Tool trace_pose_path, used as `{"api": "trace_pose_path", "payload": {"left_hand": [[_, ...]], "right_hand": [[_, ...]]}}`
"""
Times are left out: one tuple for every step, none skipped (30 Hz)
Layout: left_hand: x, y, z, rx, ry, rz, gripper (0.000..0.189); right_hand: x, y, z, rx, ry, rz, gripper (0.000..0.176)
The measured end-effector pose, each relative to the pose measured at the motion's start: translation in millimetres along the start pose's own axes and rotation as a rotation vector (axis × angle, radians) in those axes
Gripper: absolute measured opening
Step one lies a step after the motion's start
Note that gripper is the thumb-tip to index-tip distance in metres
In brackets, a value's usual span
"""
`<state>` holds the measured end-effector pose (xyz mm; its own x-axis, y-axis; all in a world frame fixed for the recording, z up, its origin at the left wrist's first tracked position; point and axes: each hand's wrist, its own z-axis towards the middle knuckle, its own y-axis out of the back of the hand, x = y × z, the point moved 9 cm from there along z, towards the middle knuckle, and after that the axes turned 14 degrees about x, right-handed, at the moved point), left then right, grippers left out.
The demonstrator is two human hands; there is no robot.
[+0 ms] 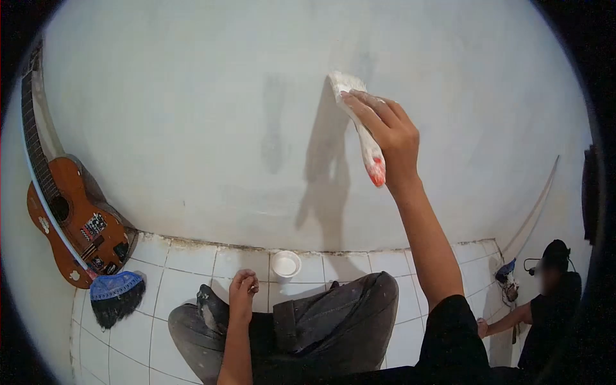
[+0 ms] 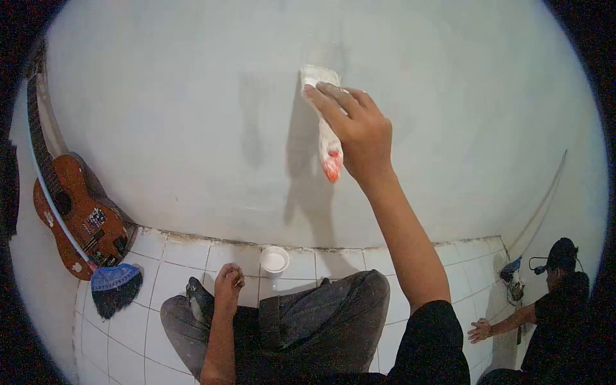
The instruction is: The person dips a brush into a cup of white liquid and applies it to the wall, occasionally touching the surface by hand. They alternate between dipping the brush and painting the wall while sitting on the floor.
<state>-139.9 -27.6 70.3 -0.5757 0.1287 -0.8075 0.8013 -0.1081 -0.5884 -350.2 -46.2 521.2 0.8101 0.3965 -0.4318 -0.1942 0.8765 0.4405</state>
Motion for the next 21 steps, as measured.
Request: {"api": "trace_pose_path", "payload": {"left_hand": [[-2,-1,-1,-0.002,-0.004,-0.009,0.009],[-3,-2,-2,-0.005,-0.008,-0.019,0.009],[-4,-1,-1,-0.009,-0.012,-0.025,0.009],[-2,0,-1,-0.012,-0.003,-0.028,0.009],[0,1,-2,-0.015,0.011,-0.029,0.008],[0,1,-2,-0.015,0.013,-0.032,0.008],[0,0,-2,-0.006,0.007,-0.027,0.008],[-1,-1,-2,0.003,0.001,-0.022,0.008],[-2,-1,-2,0.007,0.000,-0.020,0.008],[-2,-1,-2,-0.005,0.015,-0.028,0.008],[-1,-1,-3,-0.019,0.029,-0.038,0.007],[-1,-1,-3,-0.020,0.027,-0.039,0.007],[-1,0,-3,-0.016,0.015,-0.047,0.007],[-1,0,-3,-0.014,0.005,-0.055,0.008],[-2,1,-3,-0.018,0.003,-0.054,0.008],[-3,0,-3,-0.017,-0.001,-0.042,0.008],[-3,0,-4,-0.015,0.001,-0.029,0.008],[-2,0,-4,-0.018,0.008,-0.028,0.008],[-4,-2,-3,-0.006,-0.006,-0.037,0.009],[-5,-2,-3,0.006,-0.021,-0.045,0.009],[-4,-1,-4,0.003,-0.015,-0.044,0.009]], "right_hand": [[0,-11,-2,0.055,-0.016,-0.019,0.050],[1,-22,-6,0.111,-0.031,-0.037,0.050],[6,-33,-15,0.166,-0.041,-0.037,0.051],[13,-40,-24,0.166,-0.031,-0.035,0.051],[17,-51,-35,0.221,-0.040,0.025,0.051],[21,-61,-47,0.275,-0.054,0.082,0.051],[31,-70,-60,0.331,-0.040,0.076,0.051],[42,-78,-72,0.386,-0.027,0.069,0.051],[48,-82,-83,0.384,-0.029,0.066,0.051],[54,-87,-92,0.406,-0.016,0.099,0.052],[59,-90,-98,0.428,-0.002,0.133,0.052],[62,-86,-100,0.426,0.001,0.134,0.052],[63,-85,-101,0.448,0.001,0.167,0.052],[64,-84,-101,0.472,0.000,0.202,0.052],[62,-81,-98,0.477,-0.013,0.213,0.051],[58,-78,-92,0.480,-0.013,0.217,0.051],[53,-72,-83,0.465,0.011,0.152,0.050],[47,-68,-73,0.448,0.034,0.086,0.048],[36,-64,-63,0.437,0.024,0.095,0.047],[25,-62,-50,0.425,0.014,0.104,0.046],[18,-58,-37,0.399,0.015,0.107,0.045]]}}
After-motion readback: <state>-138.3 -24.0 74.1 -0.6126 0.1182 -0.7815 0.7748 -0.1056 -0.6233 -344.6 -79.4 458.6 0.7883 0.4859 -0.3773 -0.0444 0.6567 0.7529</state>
